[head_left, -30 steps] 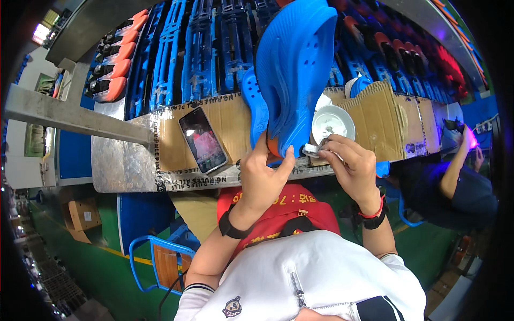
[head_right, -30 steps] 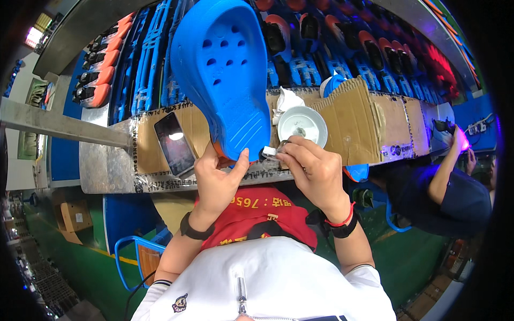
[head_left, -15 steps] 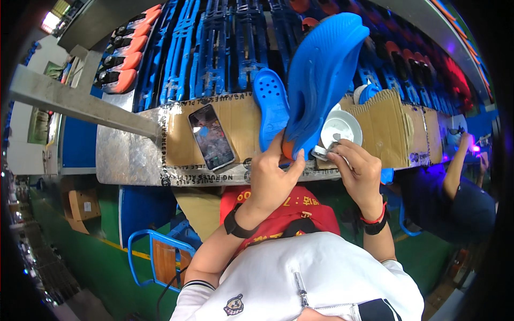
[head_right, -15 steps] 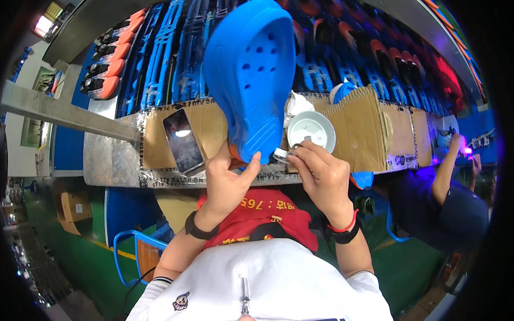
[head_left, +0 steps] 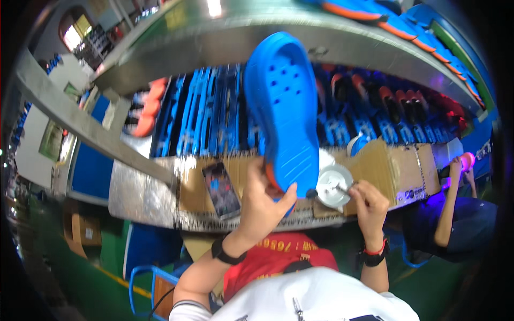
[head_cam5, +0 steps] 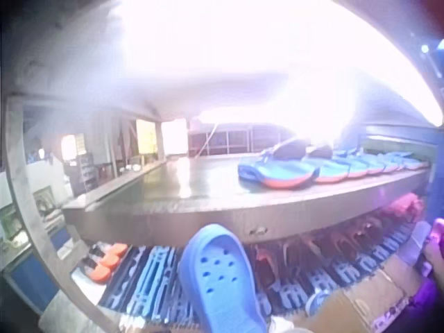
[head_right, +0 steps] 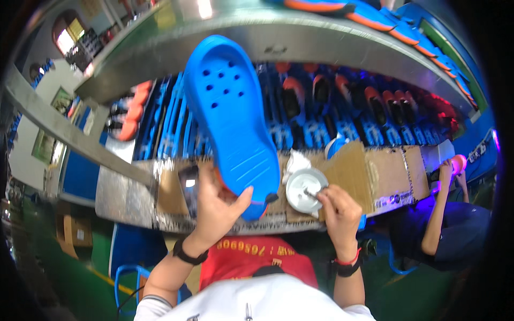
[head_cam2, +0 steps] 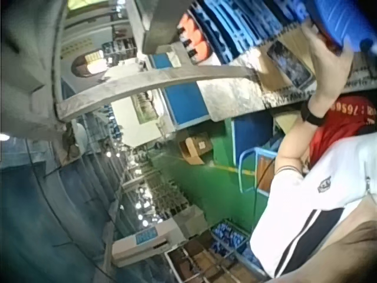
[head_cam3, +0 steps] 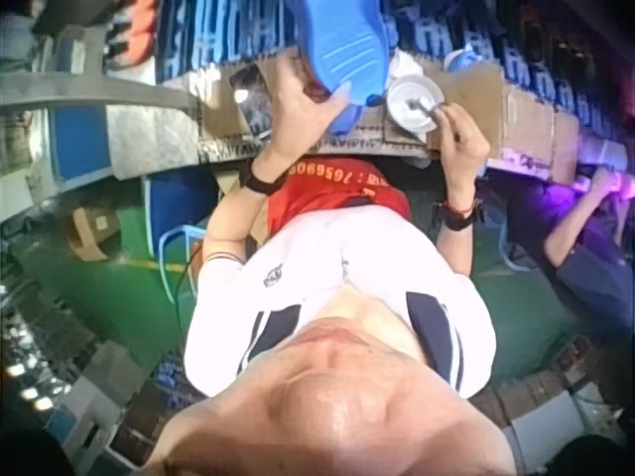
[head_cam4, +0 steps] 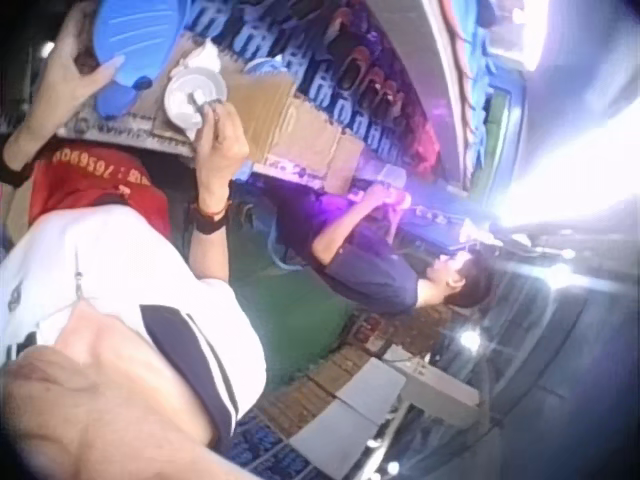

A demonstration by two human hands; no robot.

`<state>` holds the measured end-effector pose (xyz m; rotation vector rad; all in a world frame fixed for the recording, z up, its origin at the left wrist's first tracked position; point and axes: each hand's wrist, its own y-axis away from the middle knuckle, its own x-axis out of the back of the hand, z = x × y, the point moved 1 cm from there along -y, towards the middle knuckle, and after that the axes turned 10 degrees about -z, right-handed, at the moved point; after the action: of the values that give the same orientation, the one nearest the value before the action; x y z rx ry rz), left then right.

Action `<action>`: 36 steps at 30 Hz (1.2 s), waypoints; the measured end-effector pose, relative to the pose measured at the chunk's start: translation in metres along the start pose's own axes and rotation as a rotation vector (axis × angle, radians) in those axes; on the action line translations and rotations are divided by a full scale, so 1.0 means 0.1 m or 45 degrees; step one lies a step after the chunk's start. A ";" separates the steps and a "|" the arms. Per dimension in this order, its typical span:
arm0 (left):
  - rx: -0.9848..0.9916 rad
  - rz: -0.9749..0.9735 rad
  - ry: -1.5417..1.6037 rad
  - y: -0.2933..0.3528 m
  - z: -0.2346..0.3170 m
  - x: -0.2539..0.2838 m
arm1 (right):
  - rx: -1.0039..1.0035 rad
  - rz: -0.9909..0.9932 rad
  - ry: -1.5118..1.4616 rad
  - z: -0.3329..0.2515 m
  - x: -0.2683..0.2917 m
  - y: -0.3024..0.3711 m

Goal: The recorder applies glue to the edges of blue shoe soles at a manufacturing workstation.

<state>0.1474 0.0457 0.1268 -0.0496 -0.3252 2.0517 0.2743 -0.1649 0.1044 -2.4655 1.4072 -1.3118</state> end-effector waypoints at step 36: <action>0.827 -0.065 0.660 0.51 -1.16 0.10 | -0.068 -0.138 -0.116 0.10 -0.28 0.14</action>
<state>0.1184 0.0558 0.0036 -0.1666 0.6514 1.9212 0.2640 -0.1569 0.0746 -2.6335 1.3231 -1.1774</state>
